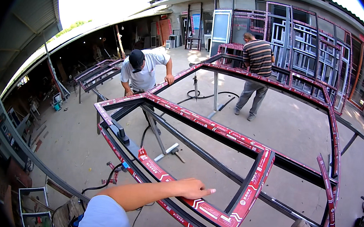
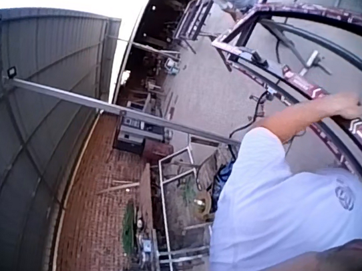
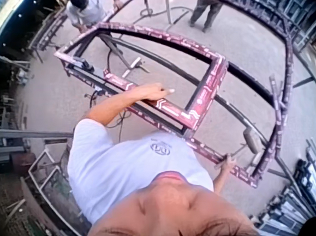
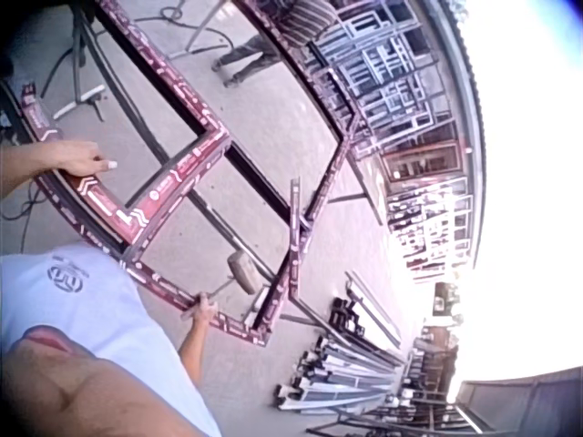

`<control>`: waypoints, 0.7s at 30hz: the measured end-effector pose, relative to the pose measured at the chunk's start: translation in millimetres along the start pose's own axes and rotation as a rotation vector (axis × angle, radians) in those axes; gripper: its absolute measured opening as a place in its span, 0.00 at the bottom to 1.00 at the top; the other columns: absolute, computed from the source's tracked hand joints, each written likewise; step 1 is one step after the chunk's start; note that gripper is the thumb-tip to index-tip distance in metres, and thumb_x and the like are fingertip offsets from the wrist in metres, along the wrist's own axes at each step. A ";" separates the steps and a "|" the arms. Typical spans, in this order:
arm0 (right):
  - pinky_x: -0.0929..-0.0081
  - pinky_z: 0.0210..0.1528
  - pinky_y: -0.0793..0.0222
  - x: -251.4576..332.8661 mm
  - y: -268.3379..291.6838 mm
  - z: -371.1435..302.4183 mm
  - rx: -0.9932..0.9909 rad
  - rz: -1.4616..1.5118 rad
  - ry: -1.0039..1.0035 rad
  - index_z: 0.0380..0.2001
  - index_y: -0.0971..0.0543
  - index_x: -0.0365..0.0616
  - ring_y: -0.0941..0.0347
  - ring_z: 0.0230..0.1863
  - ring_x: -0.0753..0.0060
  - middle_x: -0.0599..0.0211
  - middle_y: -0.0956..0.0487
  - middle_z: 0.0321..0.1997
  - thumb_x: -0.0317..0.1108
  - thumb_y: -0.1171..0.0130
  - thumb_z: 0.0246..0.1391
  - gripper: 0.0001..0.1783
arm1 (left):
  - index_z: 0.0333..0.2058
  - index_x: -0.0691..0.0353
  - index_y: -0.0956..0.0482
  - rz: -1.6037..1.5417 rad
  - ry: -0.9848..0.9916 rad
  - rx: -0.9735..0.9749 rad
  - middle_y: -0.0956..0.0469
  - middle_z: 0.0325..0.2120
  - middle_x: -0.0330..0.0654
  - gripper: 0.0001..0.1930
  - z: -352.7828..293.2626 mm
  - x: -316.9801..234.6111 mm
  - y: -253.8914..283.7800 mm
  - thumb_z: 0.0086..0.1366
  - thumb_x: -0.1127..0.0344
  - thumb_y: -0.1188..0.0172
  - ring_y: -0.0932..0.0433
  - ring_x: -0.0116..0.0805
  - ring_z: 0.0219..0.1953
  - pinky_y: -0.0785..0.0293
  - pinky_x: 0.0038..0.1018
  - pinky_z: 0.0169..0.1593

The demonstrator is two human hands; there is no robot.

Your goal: The person assembles a large window frame by aligning and tapping metal components into place using a rubber mallet. They insert a black rubber seal into the frame groove and adjust the frame sections with assistance from two coworkers.

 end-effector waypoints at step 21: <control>0.61 0.37 0.24 0.4 0.8 -3.7 0.015 -0.148 -0.058 0.41 0.22 0.35 0.22 0.32 0.60 0.56 0.17 0.33 0.36 0.31 0.54 0.17 | 0.28 0.59 0.14 -0.051 -0.053 -0.509 0.16 0.23 0.56 0.31 49.9 80.7 -159.1 0.75 0.38 0.50 0.16 0.60 0.29 0.19 0.53 0.37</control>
Point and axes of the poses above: each hand's wrist, its own z-axis towards the middle knuckle, its own y-axis out of the back of the hand, x = y × z, the point moved 7 cm from there along z, towards the middle knuckle
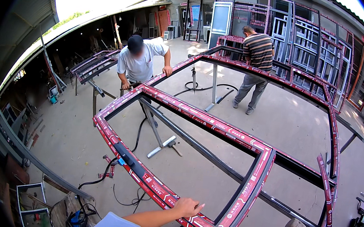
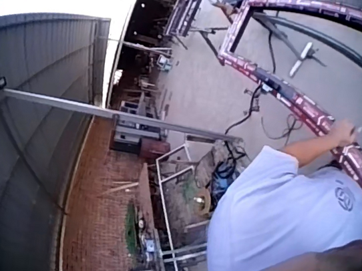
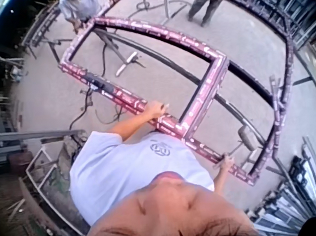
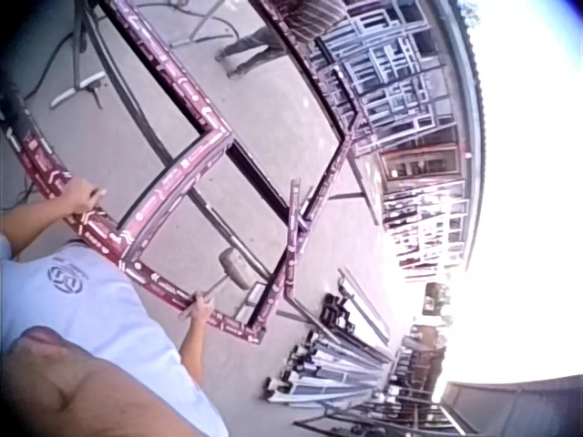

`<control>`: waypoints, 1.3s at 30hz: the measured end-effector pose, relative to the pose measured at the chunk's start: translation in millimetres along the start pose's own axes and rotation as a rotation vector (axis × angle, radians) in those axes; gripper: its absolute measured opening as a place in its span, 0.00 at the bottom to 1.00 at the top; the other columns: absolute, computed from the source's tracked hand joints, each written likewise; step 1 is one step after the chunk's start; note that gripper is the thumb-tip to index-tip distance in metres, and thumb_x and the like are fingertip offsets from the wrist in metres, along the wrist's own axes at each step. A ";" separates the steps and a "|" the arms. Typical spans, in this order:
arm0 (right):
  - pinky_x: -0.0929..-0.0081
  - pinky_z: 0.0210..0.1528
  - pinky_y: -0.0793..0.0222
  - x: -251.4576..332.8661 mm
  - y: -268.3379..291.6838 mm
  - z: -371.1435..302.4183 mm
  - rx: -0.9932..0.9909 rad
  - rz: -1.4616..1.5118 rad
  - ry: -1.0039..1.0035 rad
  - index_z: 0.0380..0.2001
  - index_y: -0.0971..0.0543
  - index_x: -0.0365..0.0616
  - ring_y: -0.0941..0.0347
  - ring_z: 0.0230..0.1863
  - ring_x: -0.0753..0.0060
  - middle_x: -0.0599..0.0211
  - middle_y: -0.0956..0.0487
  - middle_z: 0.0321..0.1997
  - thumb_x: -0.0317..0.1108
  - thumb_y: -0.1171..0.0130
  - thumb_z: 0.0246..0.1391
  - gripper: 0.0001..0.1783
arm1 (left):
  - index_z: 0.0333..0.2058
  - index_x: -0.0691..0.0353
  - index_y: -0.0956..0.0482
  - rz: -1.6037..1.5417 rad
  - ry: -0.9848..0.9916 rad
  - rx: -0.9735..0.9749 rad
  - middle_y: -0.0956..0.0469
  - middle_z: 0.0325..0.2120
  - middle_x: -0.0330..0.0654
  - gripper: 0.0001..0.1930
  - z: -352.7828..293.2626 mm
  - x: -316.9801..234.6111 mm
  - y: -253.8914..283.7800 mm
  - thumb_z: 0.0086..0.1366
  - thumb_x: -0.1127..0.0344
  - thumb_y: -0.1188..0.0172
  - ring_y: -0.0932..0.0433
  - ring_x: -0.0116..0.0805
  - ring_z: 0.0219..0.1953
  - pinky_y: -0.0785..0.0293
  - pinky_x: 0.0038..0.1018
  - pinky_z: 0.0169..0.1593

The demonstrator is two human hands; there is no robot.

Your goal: The person assembles a large window frame by aligning and tapping metal components into place using a rubber mallet. They insert a black rubber seal into the frame groove and adjust the frame sections with assistance from two coworkers.

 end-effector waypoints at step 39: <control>0.69 0.37 0.23 63.1 -4.9 -36.1 -0.022 0.471 0.078 0.32 0.22 0.38 0.19 0.30 0.70 0.63 0.18 0.27 0.32 0.38 0.58 0.08 | 0.52 0.67 0.14 0.232 0.205 0.598 0.17 0.50 0.68 0.44 22.3 -51.8 70.2 0.77 0.29 0.63 0.21 0.66 0.58 0.28 0.47 0.64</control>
Point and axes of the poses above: each hand's wrist, its own z-axis towards the middle knuckle, its own y-axis out of the back of the hand, x = y × z, the point moved 7 cm from there along z, towards the middle knuckle
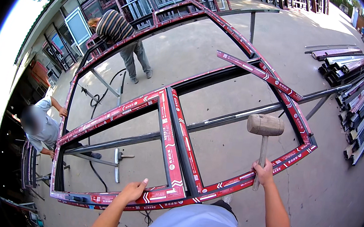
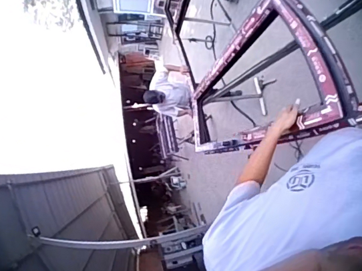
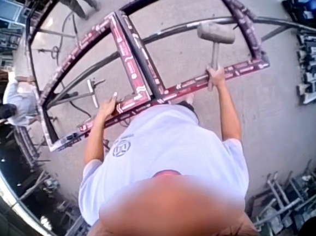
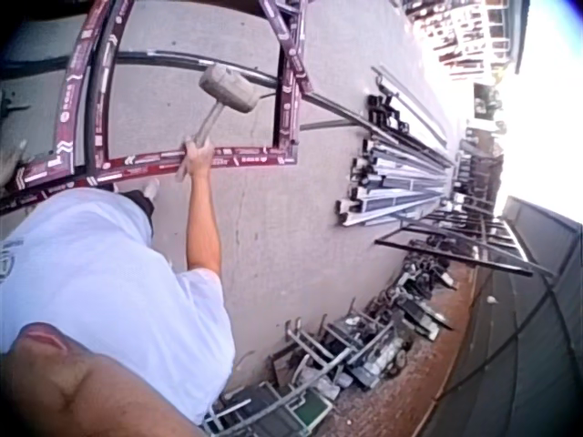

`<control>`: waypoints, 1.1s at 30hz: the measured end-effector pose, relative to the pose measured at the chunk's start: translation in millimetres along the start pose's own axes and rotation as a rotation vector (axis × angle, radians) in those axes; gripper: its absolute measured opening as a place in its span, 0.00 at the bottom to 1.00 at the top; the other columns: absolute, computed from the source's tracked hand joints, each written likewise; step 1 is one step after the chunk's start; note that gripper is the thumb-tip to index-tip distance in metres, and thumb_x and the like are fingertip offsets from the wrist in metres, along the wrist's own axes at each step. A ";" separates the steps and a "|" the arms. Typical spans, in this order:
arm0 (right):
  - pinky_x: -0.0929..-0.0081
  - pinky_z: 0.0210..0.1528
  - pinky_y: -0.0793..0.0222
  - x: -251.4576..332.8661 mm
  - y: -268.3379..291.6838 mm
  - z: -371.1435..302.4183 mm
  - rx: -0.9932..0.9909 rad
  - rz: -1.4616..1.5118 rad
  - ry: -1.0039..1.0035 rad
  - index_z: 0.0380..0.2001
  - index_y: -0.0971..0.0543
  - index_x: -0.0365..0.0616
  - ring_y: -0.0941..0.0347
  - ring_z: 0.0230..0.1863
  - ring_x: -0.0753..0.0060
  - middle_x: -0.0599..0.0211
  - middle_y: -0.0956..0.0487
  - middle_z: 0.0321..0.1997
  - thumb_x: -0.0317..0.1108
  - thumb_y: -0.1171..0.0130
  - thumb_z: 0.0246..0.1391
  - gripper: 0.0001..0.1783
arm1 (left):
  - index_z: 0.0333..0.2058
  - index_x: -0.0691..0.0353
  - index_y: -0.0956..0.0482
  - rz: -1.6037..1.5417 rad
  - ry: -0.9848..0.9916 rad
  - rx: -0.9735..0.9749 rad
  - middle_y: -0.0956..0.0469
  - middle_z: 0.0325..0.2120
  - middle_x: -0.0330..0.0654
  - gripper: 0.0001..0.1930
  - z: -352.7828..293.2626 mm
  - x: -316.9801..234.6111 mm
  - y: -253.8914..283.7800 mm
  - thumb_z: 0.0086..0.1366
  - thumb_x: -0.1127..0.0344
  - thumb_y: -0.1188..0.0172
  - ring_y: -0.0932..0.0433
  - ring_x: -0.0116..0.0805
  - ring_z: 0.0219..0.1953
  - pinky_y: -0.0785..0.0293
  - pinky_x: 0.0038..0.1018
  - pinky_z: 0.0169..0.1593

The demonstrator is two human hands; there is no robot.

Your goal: The person assembles a large window frame by aligning and tapping metal components into place using a rubber mallet. They insert a black rubber seal into the frame groove and adjust the frame sections with assistance from two coworkers.

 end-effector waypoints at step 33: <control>0.56 0.43 0.23 -19.7 22.7 15.8 -0.125 -0.499 0.104 0.49 0.23 0.28 0.20 0.37 0.54 0.47 0.15 0.41 0.43 0.28 0.54 0.29 | 0.31 0.61 0.17 -0.109 -0.318 -0.671 0.16 0.33 0.51 0.25 23.0 20.5 -81.1 0.77 0.45 0.50 0.17 0.54 0.41 0.22 0.50 0.48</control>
Point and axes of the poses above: each hand's wrist, its own z-axis towards the middle knuckle, its own y-axis out of the back of the hand, x = y × z, the point moved 7 cm from there along z, towards the middle knuckle
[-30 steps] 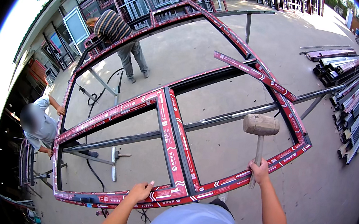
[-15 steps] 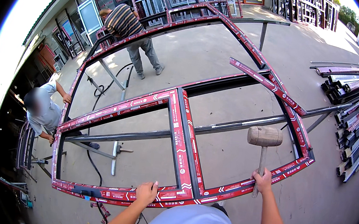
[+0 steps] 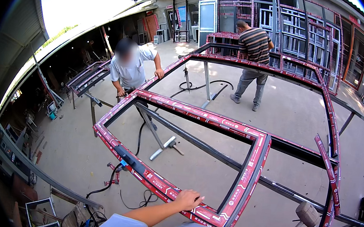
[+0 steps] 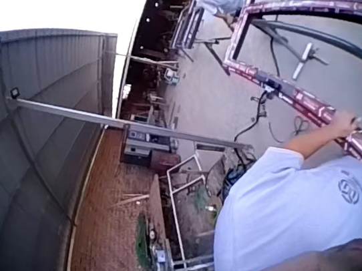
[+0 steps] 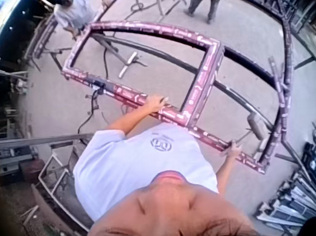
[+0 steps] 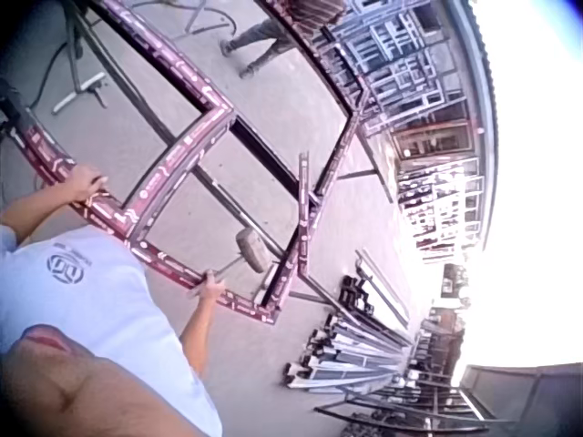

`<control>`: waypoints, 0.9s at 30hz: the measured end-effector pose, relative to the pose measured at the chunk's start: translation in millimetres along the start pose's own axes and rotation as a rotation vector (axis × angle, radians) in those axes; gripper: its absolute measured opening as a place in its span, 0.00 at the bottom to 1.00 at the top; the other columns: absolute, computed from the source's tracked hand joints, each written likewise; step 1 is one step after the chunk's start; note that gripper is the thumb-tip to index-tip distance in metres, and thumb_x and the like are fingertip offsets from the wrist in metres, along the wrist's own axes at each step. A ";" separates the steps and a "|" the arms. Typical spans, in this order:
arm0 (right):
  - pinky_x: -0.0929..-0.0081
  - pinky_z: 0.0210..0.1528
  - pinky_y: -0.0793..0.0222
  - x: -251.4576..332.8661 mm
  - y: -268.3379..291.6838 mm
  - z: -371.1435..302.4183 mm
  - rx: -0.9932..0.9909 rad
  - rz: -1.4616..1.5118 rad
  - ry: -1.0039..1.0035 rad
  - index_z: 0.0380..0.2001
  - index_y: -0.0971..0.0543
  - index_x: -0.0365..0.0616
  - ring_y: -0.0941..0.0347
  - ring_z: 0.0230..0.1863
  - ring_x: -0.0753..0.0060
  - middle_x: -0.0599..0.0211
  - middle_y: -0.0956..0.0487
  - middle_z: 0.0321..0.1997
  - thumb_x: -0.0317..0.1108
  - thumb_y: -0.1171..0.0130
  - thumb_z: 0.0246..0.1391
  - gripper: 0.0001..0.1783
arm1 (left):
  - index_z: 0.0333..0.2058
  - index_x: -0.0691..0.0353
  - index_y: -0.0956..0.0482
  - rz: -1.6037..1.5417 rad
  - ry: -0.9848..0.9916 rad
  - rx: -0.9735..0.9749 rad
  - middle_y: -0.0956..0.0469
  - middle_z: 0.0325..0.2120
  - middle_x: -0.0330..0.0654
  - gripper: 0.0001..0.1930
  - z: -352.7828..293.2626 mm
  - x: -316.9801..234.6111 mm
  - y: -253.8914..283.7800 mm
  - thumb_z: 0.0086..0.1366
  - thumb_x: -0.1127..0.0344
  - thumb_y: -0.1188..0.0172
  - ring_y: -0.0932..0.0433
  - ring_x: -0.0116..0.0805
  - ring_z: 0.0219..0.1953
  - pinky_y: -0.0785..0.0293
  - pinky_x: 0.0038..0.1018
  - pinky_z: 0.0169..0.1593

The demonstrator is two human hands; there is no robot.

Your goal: The person assembles a large window frame by aligning and tapping metal components into place using a rubber mallet. They insert a black rubber seal into the frame groove and adjust the frame sections with assistance from two coworkers.

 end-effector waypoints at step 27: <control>0.69 0.31 0.26 269.1 -198.9 -207.9 0.891 0.176 0.499 0.29 0.18 0.38 0.22 0.26 0.72 0.68 0.20 0.23 0.33 0.34 0.55 0.08 | 0.58 0.58 0.16 -0.720 -0.110 -0.210 0.17 0.56 0.47 0.20 -167.5 -11.8 97.8 0.74 0.54 0.36 0.20 0.46 0.60 0.26 0.38 0.66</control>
Point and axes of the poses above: each hand's wrist, its own z-axis towards the middle knuckle, its own y-axis out of the back of the hand, x = y × z, the point moved 7 cm from there along z, towards the middle knuckle
